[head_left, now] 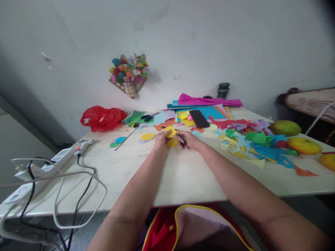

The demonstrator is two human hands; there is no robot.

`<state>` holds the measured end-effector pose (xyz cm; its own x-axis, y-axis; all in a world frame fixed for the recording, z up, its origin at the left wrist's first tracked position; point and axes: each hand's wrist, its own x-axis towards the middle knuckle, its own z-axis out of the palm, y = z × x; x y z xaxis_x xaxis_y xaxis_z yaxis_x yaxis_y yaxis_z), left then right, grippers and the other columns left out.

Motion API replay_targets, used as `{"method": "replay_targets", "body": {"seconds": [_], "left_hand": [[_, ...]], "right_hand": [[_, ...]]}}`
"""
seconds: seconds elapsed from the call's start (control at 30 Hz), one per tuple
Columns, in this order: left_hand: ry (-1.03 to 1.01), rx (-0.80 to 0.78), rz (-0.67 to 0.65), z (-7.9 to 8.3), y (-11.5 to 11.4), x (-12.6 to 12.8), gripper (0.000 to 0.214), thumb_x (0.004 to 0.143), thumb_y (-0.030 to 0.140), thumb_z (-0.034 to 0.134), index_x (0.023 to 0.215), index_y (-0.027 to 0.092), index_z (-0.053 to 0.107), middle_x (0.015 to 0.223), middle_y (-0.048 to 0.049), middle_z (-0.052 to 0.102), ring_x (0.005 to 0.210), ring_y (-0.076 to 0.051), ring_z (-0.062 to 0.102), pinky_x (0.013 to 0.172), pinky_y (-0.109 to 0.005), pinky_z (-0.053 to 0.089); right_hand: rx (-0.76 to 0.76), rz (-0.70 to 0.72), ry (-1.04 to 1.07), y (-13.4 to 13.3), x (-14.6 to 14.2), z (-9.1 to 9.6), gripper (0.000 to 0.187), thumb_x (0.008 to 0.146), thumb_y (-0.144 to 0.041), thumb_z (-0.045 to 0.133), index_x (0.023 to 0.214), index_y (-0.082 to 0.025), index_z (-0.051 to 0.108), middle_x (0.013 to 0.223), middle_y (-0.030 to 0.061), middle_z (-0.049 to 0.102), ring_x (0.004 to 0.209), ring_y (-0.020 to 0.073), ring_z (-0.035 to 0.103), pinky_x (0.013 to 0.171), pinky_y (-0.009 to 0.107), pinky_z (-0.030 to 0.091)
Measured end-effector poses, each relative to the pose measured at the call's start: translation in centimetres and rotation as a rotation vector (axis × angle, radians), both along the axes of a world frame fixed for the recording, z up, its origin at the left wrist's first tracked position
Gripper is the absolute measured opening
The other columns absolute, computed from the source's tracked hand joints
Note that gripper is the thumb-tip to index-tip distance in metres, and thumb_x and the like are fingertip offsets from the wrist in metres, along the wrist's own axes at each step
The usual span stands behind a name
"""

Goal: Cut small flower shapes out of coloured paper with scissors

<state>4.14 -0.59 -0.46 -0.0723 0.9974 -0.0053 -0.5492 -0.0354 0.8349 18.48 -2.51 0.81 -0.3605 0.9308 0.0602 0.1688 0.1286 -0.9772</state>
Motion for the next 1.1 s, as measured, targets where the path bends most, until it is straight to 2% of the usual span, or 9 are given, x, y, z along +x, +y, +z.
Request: {"method": "replay_targets", "body": {"seconds": [0.23,1.1], "left_hand": [[-0.032,-0.004,0.02,0.24,-0.17,-0.07,0.016,0.06,0.014,0.076,0.066,0.012,0.061,0.067,-0.0053,0.067,0.059,-0.014,0.064,0.062,-0.025,0.052],[-0.002,-0.016,0.098,-0.4,0.68,-0.7,0.021,0.058,0.017,0.077,0.069,0.014,0.059,0.065,-0.0031,0.066,0.062,-0.015,0.064,0.062,-0.026,0.053]], "right_hand": [[-0.004,-0.006,-0.003,0.13,0.0,-0.03,0.021,0.081,-0.033,0.064,0.074,-0.016,0.054,0.049,-0.0044,0.053,0.034,0.0065,0.048,0.027,0.015,0.026],[-0.038,-0.047,-0.1,0.03,-0.23,0.32,0.024,0.079,-0.038,0.067,0.075,-0.017,0.056,0.045,-0.0059,0.049,0.031,0.0063,0.044,0.026,0.016,0.022]]}}
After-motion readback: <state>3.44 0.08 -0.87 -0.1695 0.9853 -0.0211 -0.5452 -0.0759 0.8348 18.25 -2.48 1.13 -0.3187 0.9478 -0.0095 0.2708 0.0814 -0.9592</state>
